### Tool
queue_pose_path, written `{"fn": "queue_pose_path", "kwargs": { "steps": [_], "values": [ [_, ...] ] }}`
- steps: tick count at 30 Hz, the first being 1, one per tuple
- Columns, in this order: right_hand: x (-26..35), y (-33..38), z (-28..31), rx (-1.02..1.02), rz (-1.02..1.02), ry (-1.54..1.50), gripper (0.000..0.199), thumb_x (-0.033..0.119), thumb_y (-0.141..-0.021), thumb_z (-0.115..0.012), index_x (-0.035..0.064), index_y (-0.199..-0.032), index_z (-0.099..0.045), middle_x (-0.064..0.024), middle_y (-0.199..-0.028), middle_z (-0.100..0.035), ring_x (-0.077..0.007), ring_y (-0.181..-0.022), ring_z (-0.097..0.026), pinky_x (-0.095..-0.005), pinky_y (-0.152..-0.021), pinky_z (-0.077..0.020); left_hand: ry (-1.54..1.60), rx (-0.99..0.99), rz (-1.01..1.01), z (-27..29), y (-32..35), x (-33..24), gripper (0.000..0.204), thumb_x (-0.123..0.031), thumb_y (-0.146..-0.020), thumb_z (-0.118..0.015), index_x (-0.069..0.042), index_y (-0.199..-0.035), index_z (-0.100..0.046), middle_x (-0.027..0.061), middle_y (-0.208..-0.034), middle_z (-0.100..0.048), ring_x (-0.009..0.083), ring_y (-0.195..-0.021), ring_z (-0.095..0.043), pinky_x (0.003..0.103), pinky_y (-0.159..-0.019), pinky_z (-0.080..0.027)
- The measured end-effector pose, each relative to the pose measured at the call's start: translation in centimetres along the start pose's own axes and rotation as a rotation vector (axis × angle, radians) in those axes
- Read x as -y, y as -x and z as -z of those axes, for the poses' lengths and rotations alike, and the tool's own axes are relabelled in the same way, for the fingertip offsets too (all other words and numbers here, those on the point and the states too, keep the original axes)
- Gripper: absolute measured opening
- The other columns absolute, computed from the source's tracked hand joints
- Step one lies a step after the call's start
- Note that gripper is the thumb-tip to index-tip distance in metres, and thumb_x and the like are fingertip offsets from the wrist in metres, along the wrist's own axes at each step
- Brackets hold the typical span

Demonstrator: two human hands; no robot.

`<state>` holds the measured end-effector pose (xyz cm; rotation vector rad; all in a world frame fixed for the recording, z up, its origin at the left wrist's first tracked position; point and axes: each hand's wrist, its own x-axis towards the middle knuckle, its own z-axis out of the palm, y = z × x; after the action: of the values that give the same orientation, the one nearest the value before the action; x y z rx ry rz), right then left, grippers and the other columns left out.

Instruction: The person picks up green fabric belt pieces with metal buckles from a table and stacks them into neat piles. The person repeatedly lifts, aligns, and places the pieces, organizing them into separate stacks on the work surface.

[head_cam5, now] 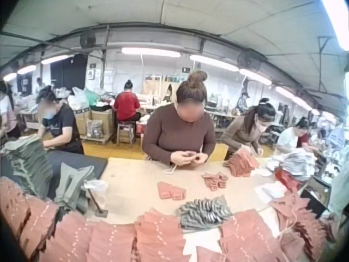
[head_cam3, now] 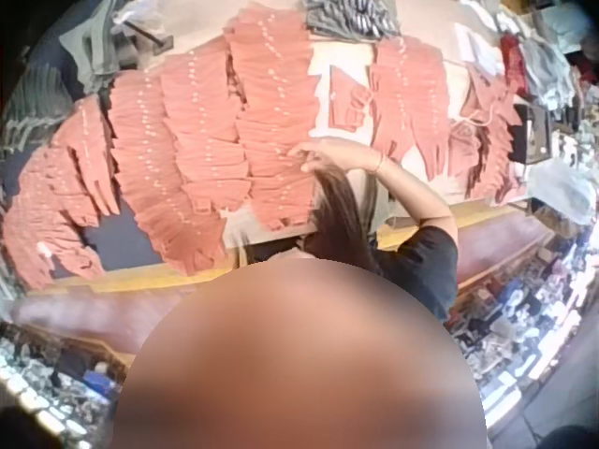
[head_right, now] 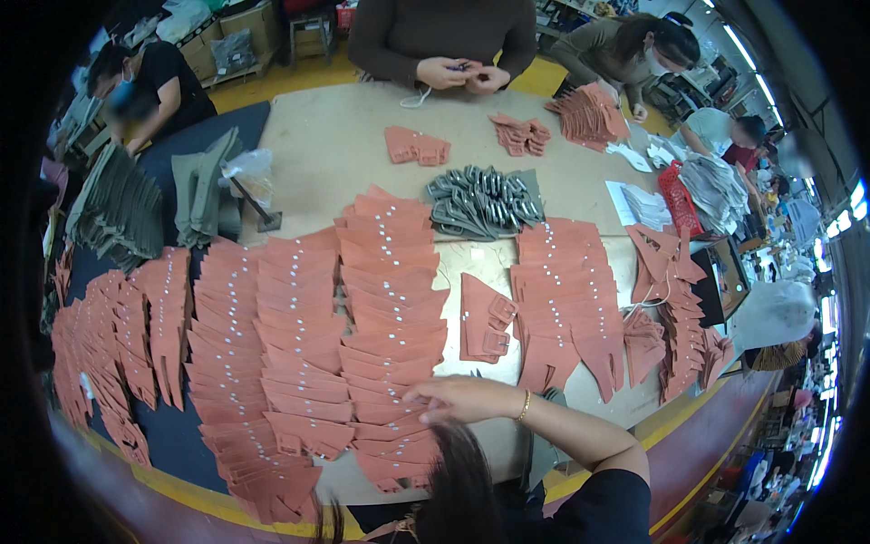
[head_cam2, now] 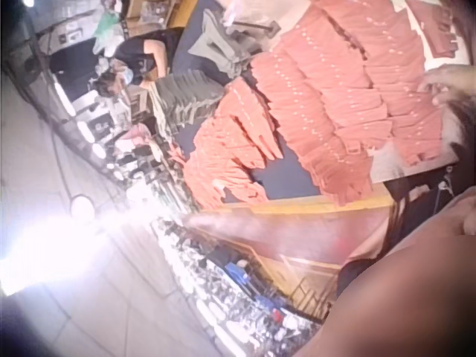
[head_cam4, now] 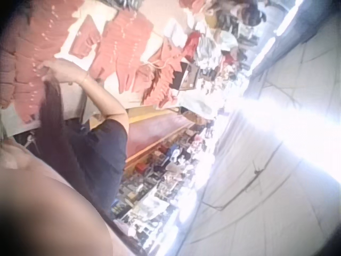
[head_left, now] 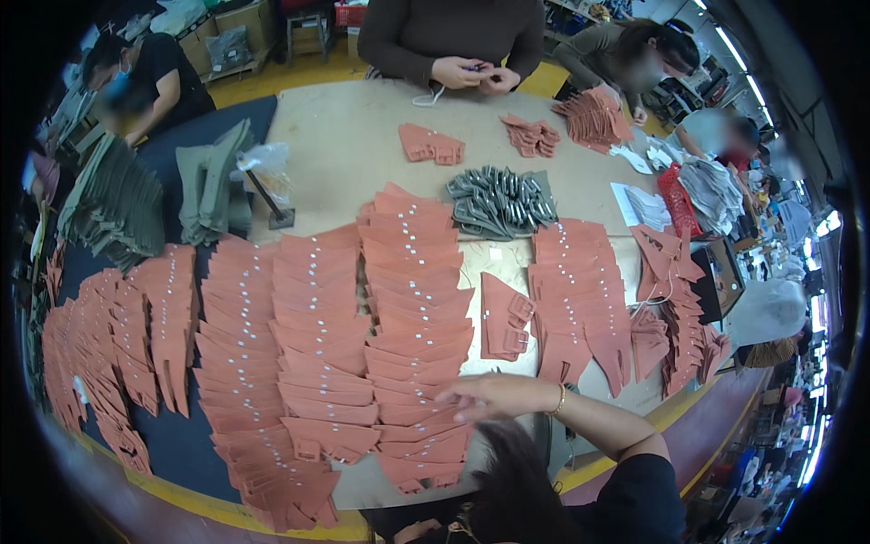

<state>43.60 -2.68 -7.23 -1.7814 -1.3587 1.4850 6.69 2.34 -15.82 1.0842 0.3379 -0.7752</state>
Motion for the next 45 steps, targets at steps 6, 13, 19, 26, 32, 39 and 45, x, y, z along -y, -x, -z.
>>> {"fn": "queue_pose_path", "kwargs": {
  "steps": [6,13,19,26,32,39,45],
  "values": [
    [-5.8,2.1,1.7,-0.270,0.084,0.203,0.037,0.025,-0.092,-0.062,0.0075,-0.124,-0.056,-0.0127,-0.113,-0.064,-0.0274,-0.100,-0.065,-0.0377,-0.086,-0.0510,-0.319,-0.429,-0.080,-2.5,-8.9,8.2,0.049,-0.040,-0.090,-0.061,-0.012,-0.130,-0.059,0.0173,-0.120,-0.062,0.0259,-0.111,-0.058,0.045,-0.094,-0.043],
    [-9.7,11.5,2.7,-0.476,-0.011,0.230,0.032,0.014,-0.089,-0.064,0.0041,-0.119,-0.061,-0.0111,-0.104,-0.066,-0.0207,-0.095,-0.065,-0.0342,-0.081,-0.0514,-0.805,-0.842,-0.079,-4.0,-21.4,14.0,0.050,-0.040,-0.089,-0.062,-0.011,-0.130,-0.058,0.0175,-0.121,-0.061,0.0271,-0.112,-0.057,0.045,-0.096,-0.042],
    [-12.7,16.6,0.4,-0.529,-0.038,0.109,0.031,0.013,-0.088,-0.065,0.0026,-0.117,-0.061,-0.0111,-0.100,-0.067,-0.0216,-0.089,-0.068,-0.0337,-0.080,-0.0519,-0.952,-0.964,-0.017,-3.8,-24.5,15.4,0.051,-0.039,-0.088,-0.064,-0.009,-0.129,-0.058,0.0177,-0.122,-0.061,0.0281,-0.114,-0.056,0.045,-0.098,-0.041],
    [-14.0,14.3,1.6,-0.530,-0.065,0.148,0.030,0.013,-0.089,-0.065,0.0032,-0.117,-0.061,-0.0118,-0.101,-0.066,-0.0216,-0.090,-0.069,-0.0330,-0.080,-0.0523,-1.003,-0.970,-0.051,-1.6,-23.2,15.7,0.053,-0.038,-0.086,-0.065,-0.008,-0.129,-0.058,0.0180,-0.123,-0.060,0.0293,-0.116,-0.055,0.045,-0.100,-0.040],
    [-11.2,8.4,4.2,-0.451,-0.091,0.176,0.028,0.014,-0.091,-0.064,0.0050,-0.117,-0.062,-0.0111,-0.099,-0.066,-0.0220,-0.089,-0.068,-0.0331,-0.080,-0.0524,-0.985,-0.906,-0.074,0.4,-20.9,14.7,0.054,-0.037,-0.085,-0.066,-0.006,-0.129,-0.057,0.0182,-0.124,-0.059,0.0303,-0.118,-0.054,0.045,-0.102,-0.038],
    [-6.8,8.3,5.7,-0.396,-0.167,0.162,0.030,0.020,-0.092,-0.062,0.0103,-0.120,-0.059,-0.0113,-0.109,-0.067,-0.0261,-0.095,-0.068,-0.0368,-0.083,-0.0528,-0.984,-0.850,-0.052,1.7,-21.3,13.1,0.056,-0.036,-0.084,-0.067,-0.005,-0.129,-0.057,0.0184,-0.126,-0.059,0.0315,-0.119,-0.053,0.045,-0.104,-0.037],
    [-8.4,10.9,4.2,-0.525,-0.114,0.187,0.028,0.015,-0.090,-0.064,0.0053,-0.116,-0.061,-0.0116,-0.102,-0.067,-0.0247,-0.093,-0.067,-0.0355,-0.082,-0.0519,-1.035,-0.917,-0.069,2.9,-23.8,14.3,0.057,-0.035,-0.083,-0.069,-0.003,-0.128,-0.056,0.0186,-0.127,-0.058,0.0326,-0.121,-0.052,0.046,-0.106,-0.036]
  ]
}}
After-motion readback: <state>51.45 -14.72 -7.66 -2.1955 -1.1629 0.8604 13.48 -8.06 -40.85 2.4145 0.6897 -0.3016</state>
